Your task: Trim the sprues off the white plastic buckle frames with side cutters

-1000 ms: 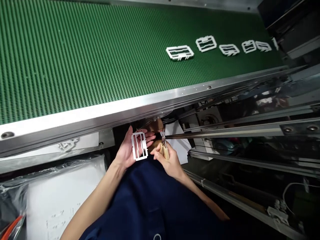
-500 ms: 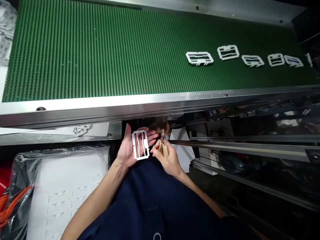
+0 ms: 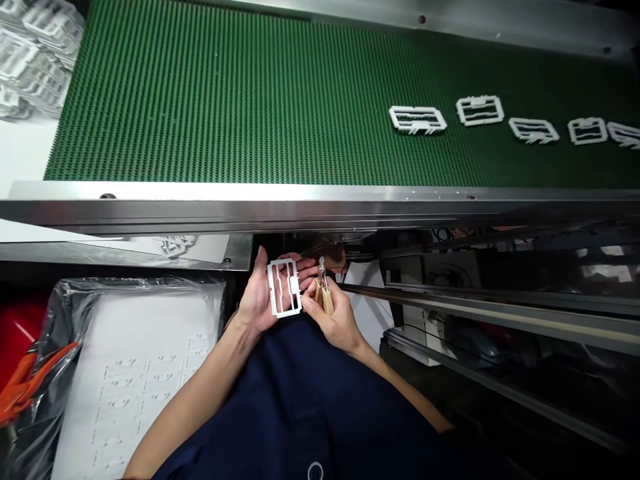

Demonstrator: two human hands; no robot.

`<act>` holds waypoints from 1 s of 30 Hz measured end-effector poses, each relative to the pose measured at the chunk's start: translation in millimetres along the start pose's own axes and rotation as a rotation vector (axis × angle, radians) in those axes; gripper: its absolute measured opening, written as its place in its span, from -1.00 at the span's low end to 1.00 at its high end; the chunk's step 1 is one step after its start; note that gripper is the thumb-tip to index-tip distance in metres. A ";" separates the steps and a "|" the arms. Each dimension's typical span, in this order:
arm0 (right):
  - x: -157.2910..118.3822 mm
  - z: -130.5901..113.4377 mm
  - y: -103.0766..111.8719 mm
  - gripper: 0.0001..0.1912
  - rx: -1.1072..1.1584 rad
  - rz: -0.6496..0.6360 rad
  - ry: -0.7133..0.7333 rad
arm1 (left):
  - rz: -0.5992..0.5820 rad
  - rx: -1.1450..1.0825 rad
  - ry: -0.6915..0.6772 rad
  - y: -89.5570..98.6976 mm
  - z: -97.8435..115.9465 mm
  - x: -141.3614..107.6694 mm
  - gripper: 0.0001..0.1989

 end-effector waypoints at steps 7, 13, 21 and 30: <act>0.8 -3.1 -0.9 -0.82 0.005 0.076 -0.039 | 0.094 0.206 -0.125 15.4 10.9 -14.1 -0.44; 1.8 5.9 6.8 -0.82 0.061 0.156 -0.018 | 0.205 0.786 -0.269 45.1 21.5 -54.1 -0.76; -3.4 -9.5 5.8 -0.88 -0.177 0.150 0.117 | 0.208 0.830 -0.342 37.5 23.0 -60.8 -0.71; -14.5 -47.9 -33.9 -0.84 -0.314 -0.143 0.456 | 0.122 0.209 -0.146 22.7 11.4 -37.9 -0.59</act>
Point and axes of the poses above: each hand's wrist, its own x-axis towards the middle knuckle, its own y-axis out of the back of the hand, z = x × y, the point moved 10 cm from there along x, towards the middle knuckle, and after that the axes turned 9 degrees about -x, right-handed, at the moved point
